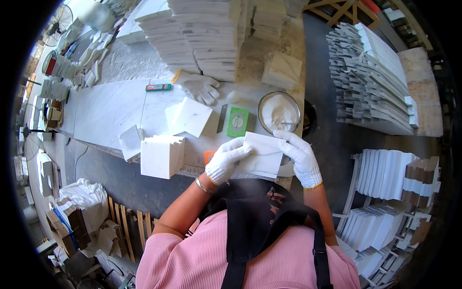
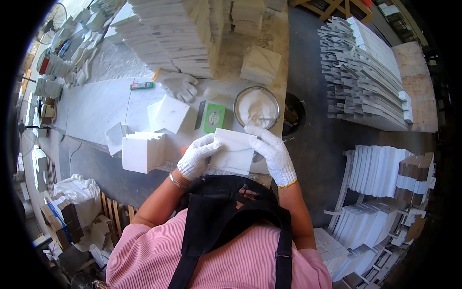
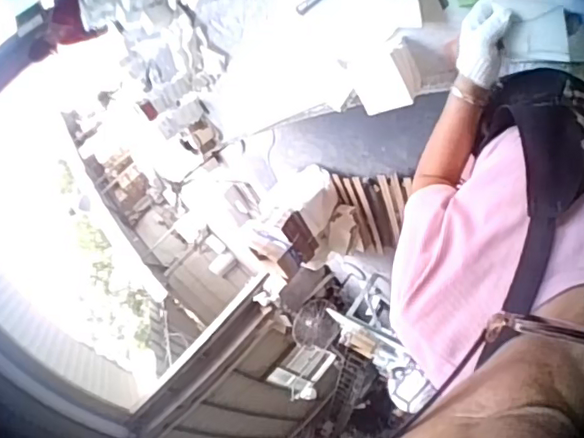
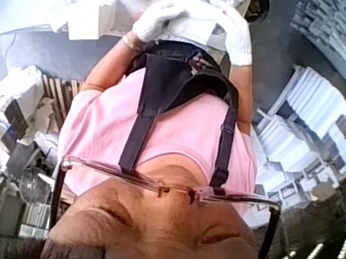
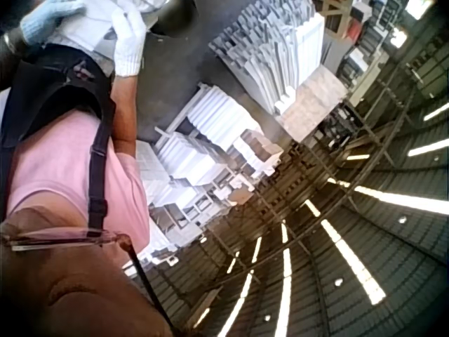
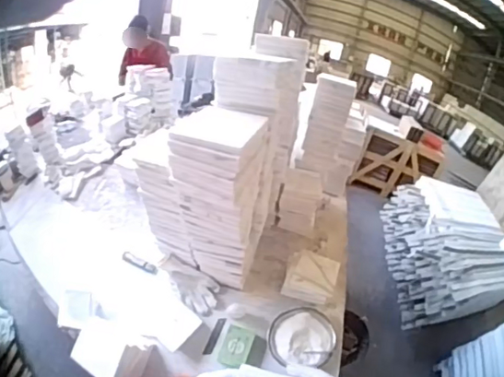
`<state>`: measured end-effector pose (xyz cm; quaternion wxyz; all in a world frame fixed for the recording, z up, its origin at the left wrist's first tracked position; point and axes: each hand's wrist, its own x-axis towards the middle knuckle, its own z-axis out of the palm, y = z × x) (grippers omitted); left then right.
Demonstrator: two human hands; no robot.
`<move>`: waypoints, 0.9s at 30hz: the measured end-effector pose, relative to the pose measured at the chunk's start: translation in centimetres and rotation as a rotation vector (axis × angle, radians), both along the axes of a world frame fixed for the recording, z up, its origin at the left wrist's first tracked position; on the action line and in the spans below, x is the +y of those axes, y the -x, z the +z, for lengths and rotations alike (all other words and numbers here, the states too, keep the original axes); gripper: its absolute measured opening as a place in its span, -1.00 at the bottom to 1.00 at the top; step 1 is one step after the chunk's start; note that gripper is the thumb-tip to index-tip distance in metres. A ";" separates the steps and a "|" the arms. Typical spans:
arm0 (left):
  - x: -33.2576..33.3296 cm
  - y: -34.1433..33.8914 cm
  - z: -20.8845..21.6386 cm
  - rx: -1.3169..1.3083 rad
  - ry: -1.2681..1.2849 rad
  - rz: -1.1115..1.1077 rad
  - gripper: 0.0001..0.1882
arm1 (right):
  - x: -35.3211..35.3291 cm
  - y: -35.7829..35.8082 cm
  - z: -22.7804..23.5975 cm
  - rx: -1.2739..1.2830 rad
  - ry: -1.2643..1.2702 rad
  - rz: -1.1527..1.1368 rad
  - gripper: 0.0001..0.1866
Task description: The person smooths the edges of white ceramic tiles using a metal scraper and a green sanding block. They repeatedly scrape and sand the tile edges, then inspect the finished edges before stacking the tiles.
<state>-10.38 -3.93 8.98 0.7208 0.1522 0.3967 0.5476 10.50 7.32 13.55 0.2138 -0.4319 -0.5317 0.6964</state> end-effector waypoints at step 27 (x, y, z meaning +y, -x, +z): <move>0.8 -2.8 -1.4 -0.204 0.014 0.104 -0.41 | -2.4 -1.7 -3.1 0.223 0.250 -0.253 -0.52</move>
